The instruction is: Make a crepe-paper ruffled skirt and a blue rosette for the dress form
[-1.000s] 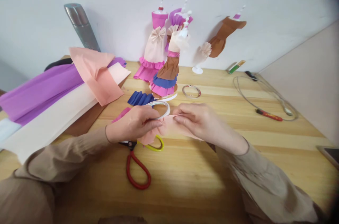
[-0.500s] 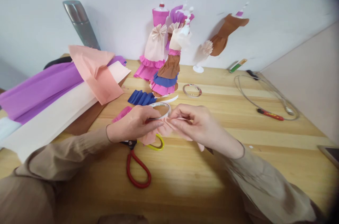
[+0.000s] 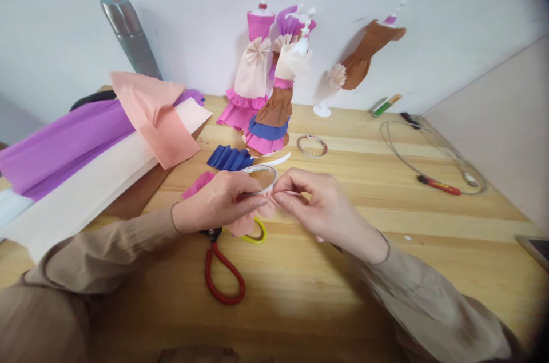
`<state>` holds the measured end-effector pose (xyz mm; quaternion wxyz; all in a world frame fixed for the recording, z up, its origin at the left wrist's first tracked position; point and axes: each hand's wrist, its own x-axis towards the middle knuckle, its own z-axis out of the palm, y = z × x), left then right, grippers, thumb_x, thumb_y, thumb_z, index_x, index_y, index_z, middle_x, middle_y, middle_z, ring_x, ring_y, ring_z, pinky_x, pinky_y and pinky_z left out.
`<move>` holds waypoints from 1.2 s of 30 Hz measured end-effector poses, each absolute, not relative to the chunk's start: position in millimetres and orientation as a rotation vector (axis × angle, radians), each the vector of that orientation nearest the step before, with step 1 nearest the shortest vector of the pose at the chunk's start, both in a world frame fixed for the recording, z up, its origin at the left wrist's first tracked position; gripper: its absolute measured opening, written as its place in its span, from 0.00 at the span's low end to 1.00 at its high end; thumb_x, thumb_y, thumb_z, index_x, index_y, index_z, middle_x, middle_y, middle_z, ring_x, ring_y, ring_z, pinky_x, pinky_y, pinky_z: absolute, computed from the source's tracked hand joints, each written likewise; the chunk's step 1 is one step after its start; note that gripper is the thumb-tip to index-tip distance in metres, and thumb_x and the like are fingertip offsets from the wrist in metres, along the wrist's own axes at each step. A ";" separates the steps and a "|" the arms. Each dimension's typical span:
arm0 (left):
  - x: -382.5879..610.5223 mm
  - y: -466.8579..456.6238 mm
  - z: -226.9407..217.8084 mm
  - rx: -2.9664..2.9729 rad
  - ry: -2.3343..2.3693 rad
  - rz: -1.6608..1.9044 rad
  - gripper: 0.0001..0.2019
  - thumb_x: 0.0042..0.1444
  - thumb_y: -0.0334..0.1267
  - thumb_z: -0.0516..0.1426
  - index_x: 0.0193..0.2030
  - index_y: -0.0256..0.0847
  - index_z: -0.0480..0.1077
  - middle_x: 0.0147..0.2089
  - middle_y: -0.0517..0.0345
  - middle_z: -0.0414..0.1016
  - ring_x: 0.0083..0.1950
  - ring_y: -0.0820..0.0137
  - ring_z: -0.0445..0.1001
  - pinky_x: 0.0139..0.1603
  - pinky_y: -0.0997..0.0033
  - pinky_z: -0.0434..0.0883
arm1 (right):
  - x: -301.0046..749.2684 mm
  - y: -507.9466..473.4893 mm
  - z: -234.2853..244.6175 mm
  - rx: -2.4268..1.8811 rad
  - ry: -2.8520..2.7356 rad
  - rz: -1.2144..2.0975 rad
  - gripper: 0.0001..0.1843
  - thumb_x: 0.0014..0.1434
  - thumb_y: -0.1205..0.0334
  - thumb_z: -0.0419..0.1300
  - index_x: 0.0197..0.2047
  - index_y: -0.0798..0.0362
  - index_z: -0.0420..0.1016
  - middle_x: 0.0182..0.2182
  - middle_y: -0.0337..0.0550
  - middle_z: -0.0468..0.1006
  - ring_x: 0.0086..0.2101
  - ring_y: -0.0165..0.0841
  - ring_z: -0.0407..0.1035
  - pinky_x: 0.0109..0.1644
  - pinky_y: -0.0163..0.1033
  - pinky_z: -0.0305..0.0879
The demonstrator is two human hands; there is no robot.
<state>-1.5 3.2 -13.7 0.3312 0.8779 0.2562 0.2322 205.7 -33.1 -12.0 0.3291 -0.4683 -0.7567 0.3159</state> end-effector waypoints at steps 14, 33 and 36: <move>-0.3 2.2 -19.5 2.460 0.618 0.754 0.18 0.66 0.37 0.53 0.23 0.38 0.59 0.22 0.67 0.54 0.26 0.76 0.57 0.29 0.75 0.57 | 199.5 -38.0 -7.1 -1.272 -1.805 0.984 0.10 0.60 0.62 0.59 0.27 0.52 0.68 0.19 0.34 0.69 0.21 0.25 0.60 0.24 0.33 0.55; -2.5 2.1 -10.9 2.272 0.522 0.579 0.20 0.67 0.44 0.50 0.24 0.38 0.58 0.25 0.64 0.56 0.28 0.75 0.57 0.31 0.74 0.58 | 201.4 -28.1 -19.3 -1.302 -1.723 1.036 0.18 0.53 0.58 0.64 0.22 0.50 0.58 0.17 0.32 0.63 0.20 0.25 0.57 0.23 0.33 0.53; -3.9 5.5 -9.5 2.186 0.539 0.529 0.19 0.67 0.45 0.50 0.26 0.37 0.62 0.26 0.63 0.60 0.30 0.75 0.60 0.32 0.74 0.59 | 207.1 -23.5 -15.8 -1.295 -1.691 1.102 0.19 0.52 0.54 0.66 0.22 0.50 0.58 0.18 0.32 0.63 0.21 0.25 0.57 0.23 0.33 0.54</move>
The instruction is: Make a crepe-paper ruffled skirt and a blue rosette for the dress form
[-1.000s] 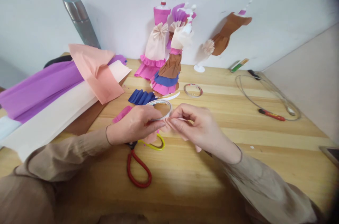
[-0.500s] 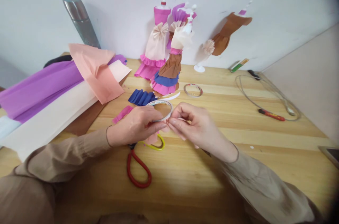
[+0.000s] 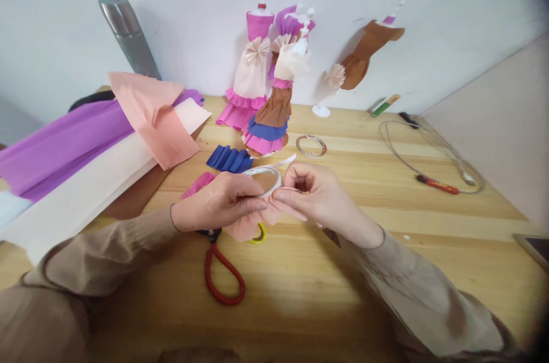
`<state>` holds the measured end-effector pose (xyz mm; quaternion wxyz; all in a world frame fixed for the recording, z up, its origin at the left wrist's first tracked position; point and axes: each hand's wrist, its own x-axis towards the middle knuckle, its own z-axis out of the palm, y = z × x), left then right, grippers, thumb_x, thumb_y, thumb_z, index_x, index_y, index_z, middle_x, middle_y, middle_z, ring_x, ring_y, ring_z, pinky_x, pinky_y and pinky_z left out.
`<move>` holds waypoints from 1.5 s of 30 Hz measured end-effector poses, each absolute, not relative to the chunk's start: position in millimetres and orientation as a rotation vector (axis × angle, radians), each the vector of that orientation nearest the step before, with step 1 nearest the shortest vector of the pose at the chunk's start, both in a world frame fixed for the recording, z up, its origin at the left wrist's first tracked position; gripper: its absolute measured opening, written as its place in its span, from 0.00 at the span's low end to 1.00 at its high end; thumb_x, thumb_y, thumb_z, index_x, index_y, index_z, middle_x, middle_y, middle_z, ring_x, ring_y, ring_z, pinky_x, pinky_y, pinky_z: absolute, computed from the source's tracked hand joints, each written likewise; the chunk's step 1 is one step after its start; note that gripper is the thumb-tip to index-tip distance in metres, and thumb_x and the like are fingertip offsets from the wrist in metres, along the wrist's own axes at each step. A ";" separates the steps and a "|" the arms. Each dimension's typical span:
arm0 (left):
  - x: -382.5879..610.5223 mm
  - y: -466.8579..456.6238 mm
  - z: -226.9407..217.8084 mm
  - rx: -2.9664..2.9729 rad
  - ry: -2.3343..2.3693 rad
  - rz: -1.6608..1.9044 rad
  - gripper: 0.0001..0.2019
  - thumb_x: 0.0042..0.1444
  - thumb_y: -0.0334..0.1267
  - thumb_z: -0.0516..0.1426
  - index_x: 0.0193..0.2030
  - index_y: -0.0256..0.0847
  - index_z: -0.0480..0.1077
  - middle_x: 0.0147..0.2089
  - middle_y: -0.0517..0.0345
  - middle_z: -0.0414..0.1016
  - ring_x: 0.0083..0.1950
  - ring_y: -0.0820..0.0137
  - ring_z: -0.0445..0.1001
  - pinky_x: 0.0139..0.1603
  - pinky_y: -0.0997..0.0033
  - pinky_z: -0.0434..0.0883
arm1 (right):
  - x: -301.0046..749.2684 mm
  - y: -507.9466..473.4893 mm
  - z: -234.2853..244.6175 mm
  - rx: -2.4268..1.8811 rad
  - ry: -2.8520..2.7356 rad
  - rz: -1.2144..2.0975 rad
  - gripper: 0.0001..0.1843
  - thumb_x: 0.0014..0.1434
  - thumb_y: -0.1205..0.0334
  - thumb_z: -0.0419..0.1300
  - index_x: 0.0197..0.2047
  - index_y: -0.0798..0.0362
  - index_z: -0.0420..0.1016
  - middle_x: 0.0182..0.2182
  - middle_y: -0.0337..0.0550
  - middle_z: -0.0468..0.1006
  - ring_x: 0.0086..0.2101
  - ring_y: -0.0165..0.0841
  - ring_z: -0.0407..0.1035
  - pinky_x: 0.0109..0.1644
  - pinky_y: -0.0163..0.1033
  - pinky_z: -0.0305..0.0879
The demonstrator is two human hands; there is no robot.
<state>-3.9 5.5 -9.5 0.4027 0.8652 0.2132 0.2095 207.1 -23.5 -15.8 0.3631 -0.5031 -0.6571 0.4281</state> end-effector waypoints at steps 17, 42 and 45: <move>-2.9 7.4 -11.2 2.236 0.578 0.529 0.20 0.67 0.45 0.50 0.25 0.36 0.63 0.25 0.64 0.60 0.28 0.76 0.59 0.30 0.75 0.58 | 214.9 -26.7 6.4 -1.291 -1.964 0.862 0.11 0.57 0.63 0.58 0.24 0.52 0.66 0.22 0.37 0.70 0.26 0.29 0.63 0.30 0.35 0.60; -1.0 5.0 -14.3 2.322 0.550 0.596 0.24 0.68 0.50 0.47 0.23 0.38 0.59 0.23 0.64 0.57 0.27 0.75 0.57 0.31 0.73 0.57 | 206.5 -33.5 -3.0 -1.291 -1.924 1.017 0.06 0.56 0.69 0.57 0.28 0.52 0.67 0.22 0.34 0.72 0.22 0.25 0.63 0.25 0.32 0.57; -1.2 5.2 -14.0 2.324 0.541 0.588 0.24 0.68 0.50 0.46 0.23 0.39 0.59 0.23 0.64 0.58 0.27 0.75 0.56 0.31 0.73 0.57 | 206.3 -32.3 -7.1 -1.282 -1.875 1.039 0.08 0.56 0.67 0.59 0.27 0.51 0.64 0.22 0.34 0.71 0.22 0.25 0.63 0.25 0.33 0.57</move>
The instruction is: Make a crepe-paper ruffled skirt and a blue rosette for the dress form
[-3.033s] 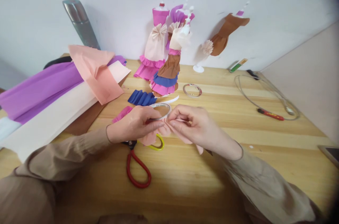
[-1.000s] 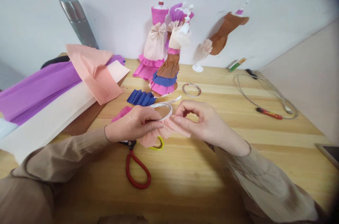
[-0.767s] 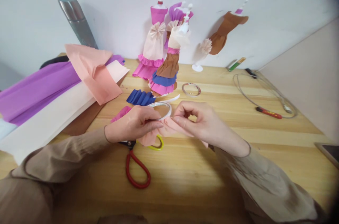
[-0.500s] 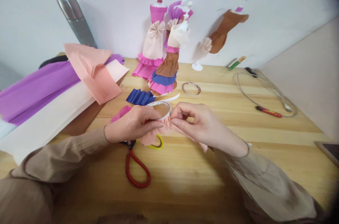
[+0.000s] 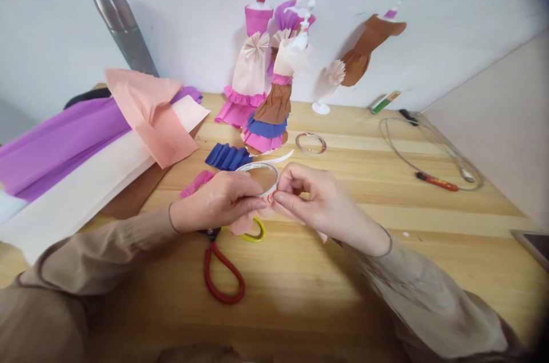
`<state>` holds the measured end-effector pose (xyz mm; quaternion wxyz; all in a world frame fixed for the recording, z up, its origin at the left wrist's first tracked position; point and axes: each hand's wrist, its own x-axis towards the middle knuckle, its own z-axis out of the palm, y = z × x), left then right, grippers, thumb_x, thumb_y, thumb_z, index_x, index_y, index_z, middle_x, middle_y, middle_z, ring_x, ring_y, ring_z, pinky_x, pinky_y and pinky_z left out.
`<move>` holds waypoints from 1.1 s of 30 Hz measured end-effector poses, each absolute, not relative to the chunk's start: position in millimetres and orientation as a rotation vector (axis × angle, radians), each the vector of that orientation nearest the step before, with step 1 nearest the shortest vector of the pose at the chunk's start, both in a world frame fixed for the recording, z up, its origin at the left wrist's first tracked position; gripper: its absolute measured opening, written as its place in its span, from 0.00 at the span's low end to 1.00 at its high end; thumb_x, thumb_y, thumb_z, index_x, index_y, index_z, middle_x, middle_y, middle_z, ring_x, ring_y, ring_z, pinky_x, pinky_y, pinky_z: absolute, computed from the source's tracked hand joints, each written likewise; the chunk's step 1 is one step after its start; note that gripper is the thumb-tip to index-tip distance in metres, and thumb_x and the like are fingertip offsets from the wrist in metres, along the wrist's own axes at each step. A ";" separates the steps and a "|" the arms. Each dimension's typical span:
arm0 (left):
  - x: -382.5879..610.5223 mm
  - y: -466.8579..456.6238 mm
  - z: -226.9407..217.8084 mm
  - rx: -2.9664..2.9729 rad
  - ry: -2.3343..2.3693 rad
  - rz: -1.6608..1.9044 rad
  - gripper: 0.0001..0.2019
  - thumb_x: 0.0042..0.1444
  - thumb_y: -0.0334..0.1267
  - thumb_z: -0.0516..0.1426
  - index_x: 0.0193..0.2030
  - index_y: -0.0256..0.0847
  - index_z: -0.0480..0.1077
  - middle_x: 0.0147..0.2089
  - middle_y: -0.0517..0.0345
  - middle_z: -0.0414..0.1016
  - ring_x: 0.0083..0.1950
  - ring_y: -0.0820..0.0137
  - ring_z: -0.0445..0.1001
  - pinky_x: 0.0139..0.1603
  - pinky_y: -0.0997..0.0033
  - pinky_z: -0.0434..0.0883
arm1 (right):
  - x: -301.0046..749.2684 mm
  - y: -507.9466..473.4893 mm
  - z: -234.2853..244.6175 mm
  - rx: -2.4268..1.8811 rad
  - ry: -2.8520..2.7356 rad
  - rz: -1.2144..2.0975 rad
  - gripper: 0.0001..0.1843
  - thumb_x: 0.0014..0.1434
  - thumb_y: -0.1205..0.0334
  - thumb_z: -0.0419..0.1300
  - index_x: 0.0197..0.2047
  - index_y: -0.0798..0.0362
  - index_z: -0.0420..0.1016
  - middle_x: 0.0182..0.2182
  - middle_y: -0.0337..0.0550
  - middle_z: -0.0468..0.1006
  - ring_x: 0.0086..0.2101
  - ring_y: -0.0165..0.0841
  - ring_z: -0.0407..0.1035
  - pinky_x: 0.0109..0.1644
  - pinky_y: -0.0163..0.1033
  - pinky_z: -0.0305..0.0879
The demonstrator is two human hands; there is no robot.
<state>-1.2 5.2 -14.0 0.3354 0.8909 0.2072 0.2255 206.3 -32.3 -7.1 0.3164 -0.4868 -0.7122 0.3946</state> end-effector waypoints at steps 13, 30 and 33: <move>-1.7 5.1 -13.6 2.339 0.532 0.585 0.23 0.68 0.48 0.47 0.22 0.39 0.56 0.22 0.65 0.55 0.26 0.75 0.54 0.30 0.74 0.56 | 211.4 -28.1 -5.2 -1.280 -1.843 1.076 0.09 0.54 0.62 0.59 0.27 0.50 0.62 0.21 0.33 0.67 0.22 0.26 0.60 0.25 0.33 0.56; -4.0 8.3 -10.3 2.236 0.609 0.581 0.19 0.65 0.40 0.51 0.23 0.37 0.58 0.24 0.65 0.56 0.27 0.77 0.56 0.30 0.75 0.56 | 222.9 -21.9 7.9 -1.315 -1.758 1.434 0.14 0.51 0.58 0.64 0.25 0.51 0.61 0.23 0.34 0.64 0.23 0.25 0.58 0.25 0.33 0.57; -4.4 9.2 -11.3 2.108 0.623 0.548 0.18 0.65 0.42 0.52 0.24 0.37 0.60 0.25 0.64 0.58 0.29 0.77 0.57 0.30 0.75 0.56 | 225.4 -20.7 6.2 -1.318 -1.722 1.575 0.08 0.53 0.59 0.62 0.31 0.51 0.66 0.23 0.34 0.66 0.22 0.26 0.62 0.24 0.33 0.60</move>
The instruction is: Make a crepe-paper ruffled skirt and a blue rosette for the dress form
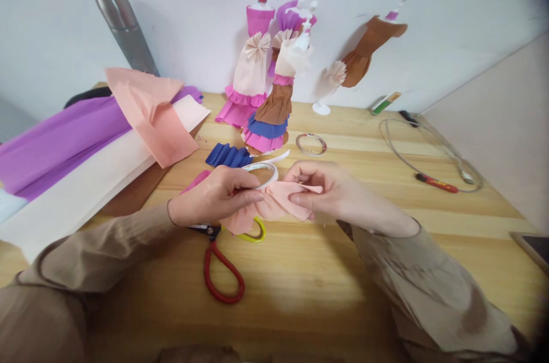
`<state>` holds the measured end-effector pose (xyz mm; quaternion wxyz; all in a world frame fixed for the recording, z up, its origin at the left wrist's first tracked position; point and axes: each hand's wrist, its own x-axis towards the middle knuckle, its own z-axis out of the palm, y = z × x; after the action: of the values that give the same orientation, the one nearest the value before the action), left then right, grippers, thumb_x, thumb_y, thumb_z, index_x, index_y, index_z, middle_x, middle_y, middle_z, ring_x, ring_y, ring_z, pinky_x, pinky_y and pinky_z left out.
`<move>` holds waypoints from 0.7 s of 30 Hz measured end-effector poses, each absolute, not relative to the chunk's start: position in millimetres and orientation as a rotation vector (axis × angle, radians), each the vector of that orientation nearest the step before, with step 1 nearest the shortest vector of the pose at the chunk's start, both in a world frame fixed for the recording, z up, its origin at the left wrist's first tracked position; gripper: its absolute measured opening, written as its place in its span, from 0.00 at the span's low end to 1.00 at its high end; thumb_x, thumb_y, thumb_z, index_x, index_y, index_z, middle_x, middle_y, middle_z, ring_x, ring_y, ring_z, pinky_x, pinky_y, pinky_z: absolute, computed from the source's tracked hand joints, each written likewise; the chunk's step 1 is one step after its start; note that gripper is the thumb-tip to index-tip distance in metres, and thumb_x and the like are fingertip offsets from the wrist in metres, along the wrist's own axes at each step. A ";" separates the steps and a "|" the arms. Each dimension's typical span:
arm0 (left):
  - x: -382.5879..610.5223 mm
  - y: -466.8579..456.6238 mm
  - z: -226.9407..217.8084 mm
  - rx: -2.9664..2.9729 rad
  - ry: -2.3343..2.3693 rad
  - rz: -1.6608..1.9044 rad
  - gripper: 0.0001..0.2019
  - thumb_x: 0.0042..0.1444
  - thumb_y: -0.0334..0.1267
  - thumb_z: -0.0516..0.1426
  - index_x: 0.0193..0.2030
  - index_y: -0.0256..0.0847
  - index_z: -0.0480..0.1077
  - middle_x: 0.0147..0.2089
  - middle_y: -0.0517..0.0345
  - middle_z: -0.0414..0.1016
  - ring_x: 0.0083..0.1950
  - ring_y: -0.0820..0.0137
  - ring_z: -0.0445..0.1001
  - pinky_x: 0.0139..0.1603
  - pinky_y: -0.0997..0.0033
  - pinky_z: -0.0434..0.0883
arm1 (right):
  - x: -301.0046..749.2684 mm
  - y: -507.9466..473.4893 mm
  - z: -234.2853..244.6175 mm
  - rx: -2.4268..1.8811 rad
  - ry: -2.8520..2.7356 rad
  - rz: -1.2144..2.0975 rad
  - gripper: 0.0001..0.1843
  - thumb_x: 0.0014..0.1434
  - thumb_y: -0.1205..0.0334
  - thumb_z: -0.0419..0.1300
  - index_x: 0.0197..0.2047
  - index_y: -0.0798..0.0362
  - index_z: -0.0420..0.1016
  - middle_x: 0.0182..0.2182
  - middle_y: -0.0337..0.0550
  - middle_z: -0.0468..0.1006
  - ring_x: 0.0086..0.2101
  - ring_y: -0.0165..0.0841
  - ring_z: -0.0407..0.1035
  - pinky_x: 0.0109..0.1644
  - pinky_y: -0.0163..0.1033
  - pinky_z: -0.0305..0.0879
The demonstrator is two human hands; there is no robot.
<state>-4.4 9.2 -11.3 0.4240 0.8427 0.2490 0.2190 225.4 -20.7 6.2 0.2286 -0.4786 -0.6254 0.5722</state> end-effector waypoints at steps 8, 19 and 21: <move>-2.8 9.7 -9.8 1.759 0.581 0.442 0.17 0.63 0.44 0.53 0.26 0.35 0.63 0.25 0.65 0.55 0.28 0.77 0.56 0.26 0.76 0.54 | 228.0 -21.3 -1.2 -1.331 -2.197 1.054 0.06 0.54 0.63 0.60 0.27 0.52 0.68 0.24 0.35 0.66 0.26 0.28 0.60 0.29 0.35 0.57; -3.4 9.3 -12.2 2.102 0.612 0.464 0.17 0.65 0.42 0.52 0.27 0.34 0.67 0.26 0.65 0.60 0.29 0.77 0.59 0.30 0.76 0.57 | 221.8 -28.6 6.0 -1.309 -1.993 1.053 0.10 0.60 0.59 0.60 0.28 0.52 0.71 0.25 0.38 0.72 0.28 0.29 0.63 0.30 0.35 0.60; -3.6 8.9 -12.8 2.145 0.611 0.461 0.17 0.65 0.42 0.52 0.28 0.34 0.68 0.25 0.64 0.61 0.29 0.76 0.59 0.29 0.76 0.57 | 219.6 -28.7 4.2 -1.281 -2.001 1.067 0.08 0.59 0.63 0.59 0.28 0.52 0.70 0.25 0.37 0.71 0.27 0.28 0.63 0.30 0.34 0.59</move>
<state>-3.6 8.9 -12.8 0.4189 0.8552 0.2437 0.1839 219.6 -28.7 4.2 0.2655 -0.4742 -0.7408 0.3948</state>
